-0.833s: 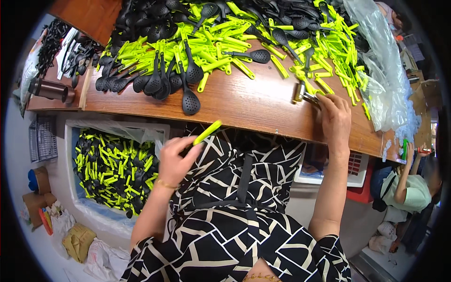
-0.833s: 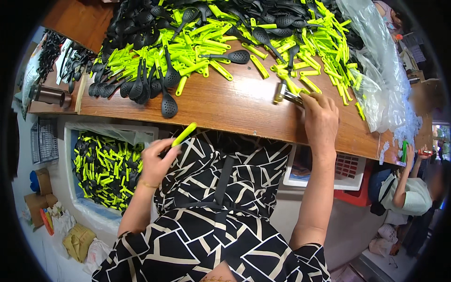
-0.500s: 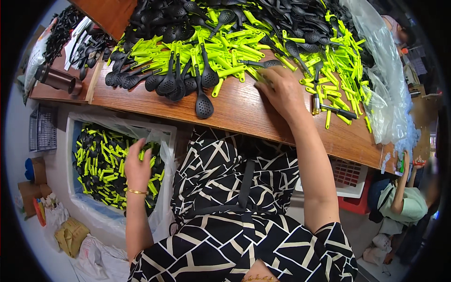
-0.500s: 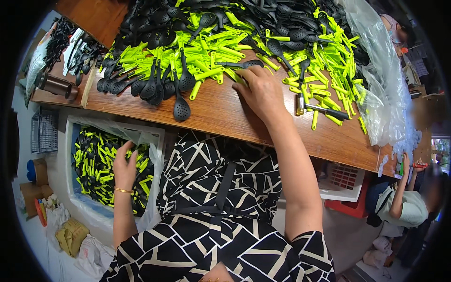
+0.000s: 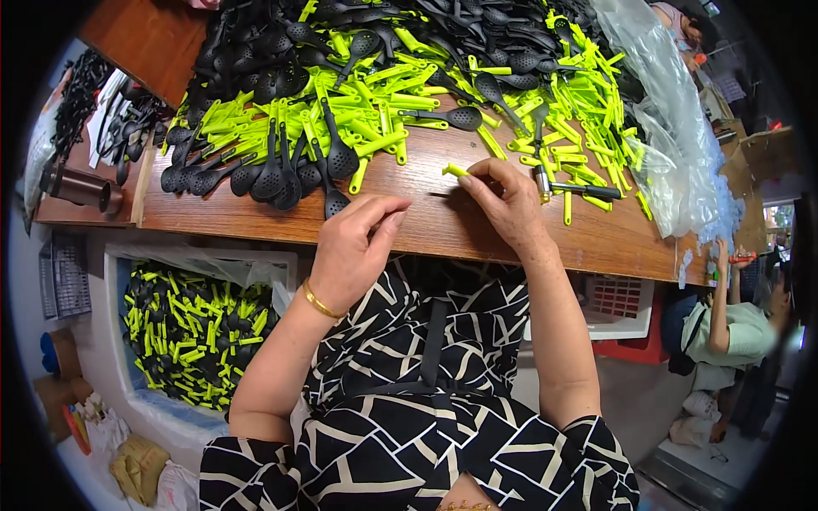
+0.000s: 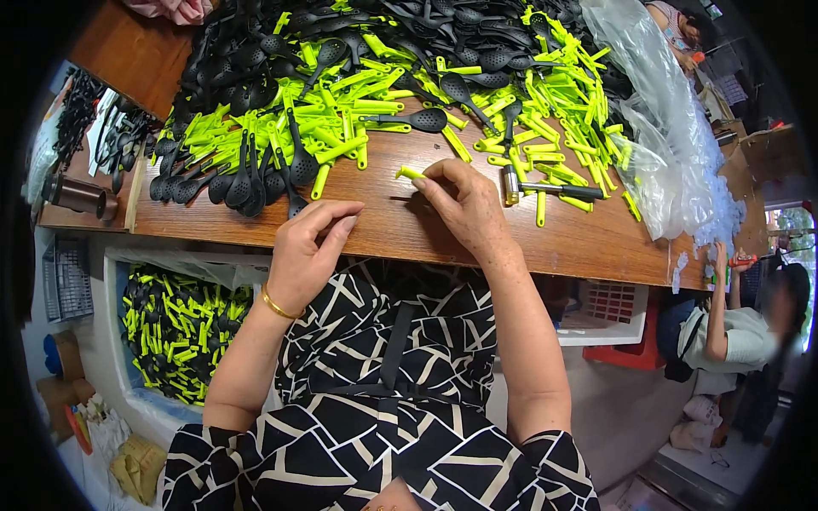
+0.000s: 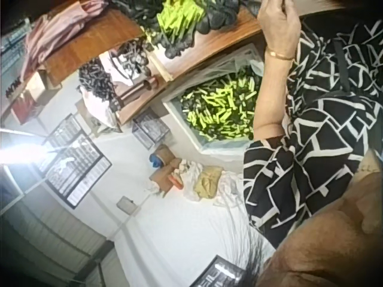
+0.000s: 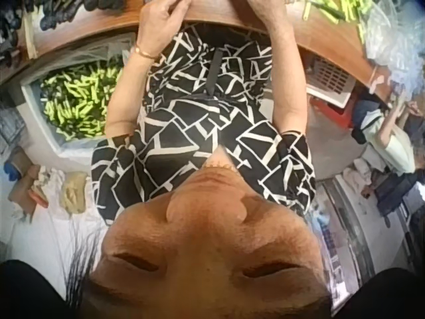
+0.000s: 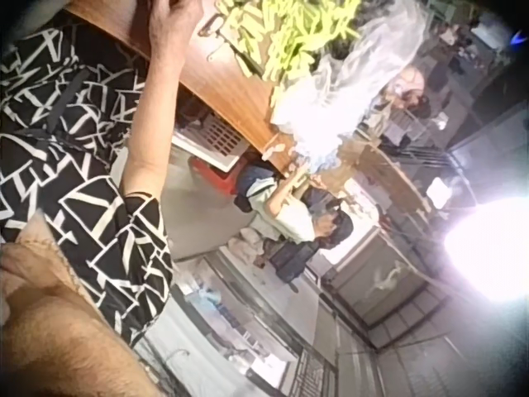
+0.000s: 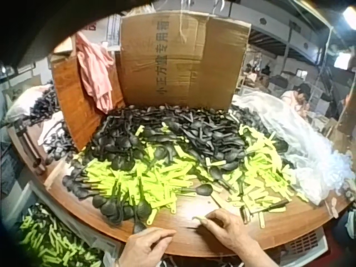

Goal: The person assembles kitchen utensils by inserting a black perforated spoon head into a neon green handle. They use a small hammer to tap the connection point, securing the two parts together. The person repeatedly picks up components from a large pile on the table and places the finished utensils into a pile to the left.

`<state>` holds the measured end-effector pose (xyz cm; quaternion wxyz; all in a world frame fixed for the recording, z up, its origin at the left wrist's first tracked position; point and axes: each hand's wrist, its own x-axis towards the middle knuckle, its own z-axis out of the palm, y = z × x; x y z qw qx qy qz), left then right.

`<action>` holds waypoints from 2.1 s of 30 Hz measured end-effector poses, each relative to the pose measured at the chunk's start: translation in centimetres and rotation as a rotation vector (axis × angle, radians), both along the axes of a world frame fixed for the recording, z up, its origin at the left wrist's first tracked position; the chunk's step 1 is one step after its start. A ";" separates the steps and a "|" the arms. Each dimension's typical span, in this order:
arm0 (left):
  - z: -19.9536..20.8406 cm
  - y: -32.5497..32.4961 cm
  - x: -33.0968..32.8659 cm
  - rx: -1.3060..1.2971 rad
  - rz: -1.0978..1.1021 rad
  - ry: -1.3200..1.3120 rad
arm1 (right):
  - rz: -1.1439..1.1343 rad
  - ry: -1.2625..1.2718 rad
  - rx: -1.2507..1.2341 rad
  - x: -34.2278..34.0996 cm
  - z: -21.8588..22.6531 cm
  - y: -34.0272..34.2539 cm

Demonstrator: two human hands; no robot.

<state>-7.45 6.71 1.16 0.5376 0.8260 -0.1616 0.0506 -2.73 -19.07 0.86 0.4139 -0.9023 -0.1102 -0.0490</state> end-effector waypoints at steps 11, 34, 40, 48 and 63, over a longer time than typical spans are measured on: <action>-0.4 -7.0 15.8 0.668 -0.072 -0.418 | -0.007 0.034 0.507 1.0 -4.6 -0.9; 0.9 -2.9 -1.1 -0.555 -0.452 0.520 | 0.112 0.274 0.778 -4.9 -2.8 -0.6; -1.4 -2.3 -0.1 -1.018 -0.501 0.819 | 0.106 0.072 0.432 -5.0 -1.6 -0.3; -1.3 -4.1 -0.7 -0.568 -0.112 0.444 | 0.068 -0.198 0.273 -5.8 0.9 -2.2; 1.2 -4.2 -2.3 -0.027 -0.082 0.087 | 0.345 -0.317 -0.151 -4.5 6.2 -1.4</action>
